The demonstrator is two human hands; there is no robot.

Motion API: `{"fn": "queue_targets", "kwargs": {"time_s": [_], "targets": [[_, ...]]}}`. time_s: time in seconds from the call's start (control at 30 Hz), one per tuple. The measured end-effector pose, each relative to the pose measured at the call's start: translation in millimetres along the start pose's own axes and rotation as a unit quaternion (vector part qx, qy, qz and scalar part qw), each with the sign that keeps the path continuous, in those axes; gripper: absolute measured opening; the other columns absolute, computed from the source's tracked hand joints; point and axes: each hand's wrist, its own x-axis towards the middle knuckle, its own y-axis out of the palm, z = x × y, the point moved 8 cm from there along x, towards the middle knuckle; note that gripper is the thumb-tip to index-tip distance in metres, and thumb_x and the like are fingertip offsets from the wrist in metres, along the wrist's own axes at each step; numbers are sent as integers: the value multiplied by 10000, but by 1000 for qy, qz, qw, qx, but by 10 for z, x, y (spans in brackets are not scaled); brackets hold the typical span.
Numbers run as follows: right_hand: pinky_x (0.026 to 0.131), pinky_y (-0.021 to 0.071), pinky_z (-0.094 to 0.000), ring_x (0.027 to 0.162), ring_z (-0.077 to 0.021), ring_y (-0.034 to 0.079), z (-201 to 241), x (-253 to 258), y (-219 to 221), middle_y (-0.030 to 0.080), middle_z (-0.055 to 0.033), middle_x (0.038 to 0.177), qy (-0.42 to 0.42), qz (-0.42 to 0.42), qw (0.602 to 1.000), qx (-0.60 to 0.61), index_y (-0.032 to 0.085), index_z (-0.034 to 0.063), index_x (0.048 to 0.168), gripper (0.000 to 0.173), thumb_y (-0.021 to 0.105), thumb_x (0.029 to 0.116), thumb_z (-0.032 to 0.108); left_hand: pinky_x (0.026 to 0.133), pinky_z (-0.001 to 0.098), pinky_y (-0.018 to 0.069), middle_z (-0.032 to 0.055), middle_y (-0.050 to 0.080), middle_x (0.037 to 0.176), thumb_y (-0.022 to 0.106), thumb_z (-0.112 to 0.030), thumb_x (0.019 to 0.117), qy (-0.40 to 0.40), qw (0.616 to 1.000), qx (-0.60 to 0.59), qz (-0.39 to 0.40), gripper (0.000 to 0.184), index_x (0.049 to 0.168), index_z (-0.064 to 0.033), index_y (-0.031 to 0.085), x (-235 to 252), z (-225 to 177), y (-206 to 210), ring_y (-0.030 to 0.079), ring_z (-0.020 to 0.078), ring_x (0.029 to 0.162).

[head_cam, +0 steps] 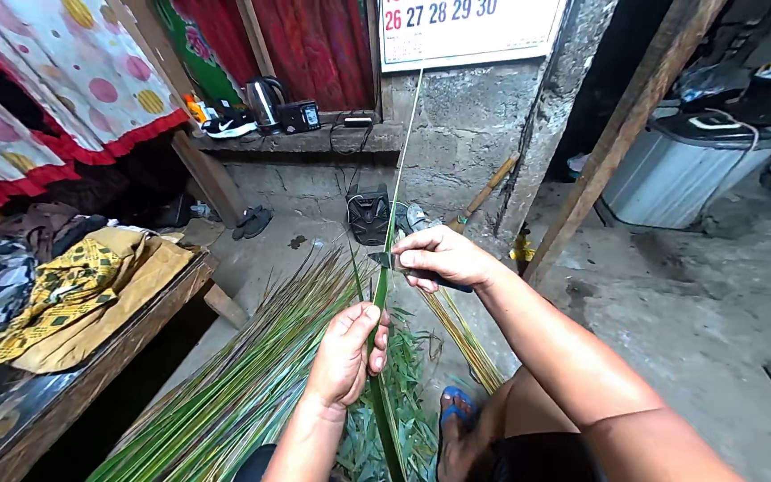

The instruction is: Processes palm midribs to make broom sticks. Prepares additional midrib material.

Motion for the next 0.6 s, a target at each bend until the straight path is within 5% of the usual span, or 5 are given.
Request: {"fn": "queue_targets", "kwargs": {"time_s": [0.27,0.43,0.6], "targets": [[450,517,-258,484,-120,585,264,381,-135,681,-119,721,-14,-28,997,-69,673,-29,1241,295,540,1040,141,414,165,463,-31,566,630,403,-216,1089,29,998,47,-34,336,922,-98,670,-122,-43,-184,500,16,444],[418,476,-221,459,-84,551,588,644,-140,670,-88,700,-41,-53,996,-58,638,-80,1248,280,513,1053,77,400,171,474,-4,577,611,368,-176,1092,43,998,22,-46,361,912,-66,661,-156,-102,-258,518,30,423],[445,509,-242,519,-108,583,890,770,-471,666,-87,790,-61,-179,981,-42,573,-34,1347,323,510,1066,111,437,207,541,51,649,677,380,-89,1090,53,990,77,-101,322,947,1,654,-229,-123,-263,612,76,489]]}}
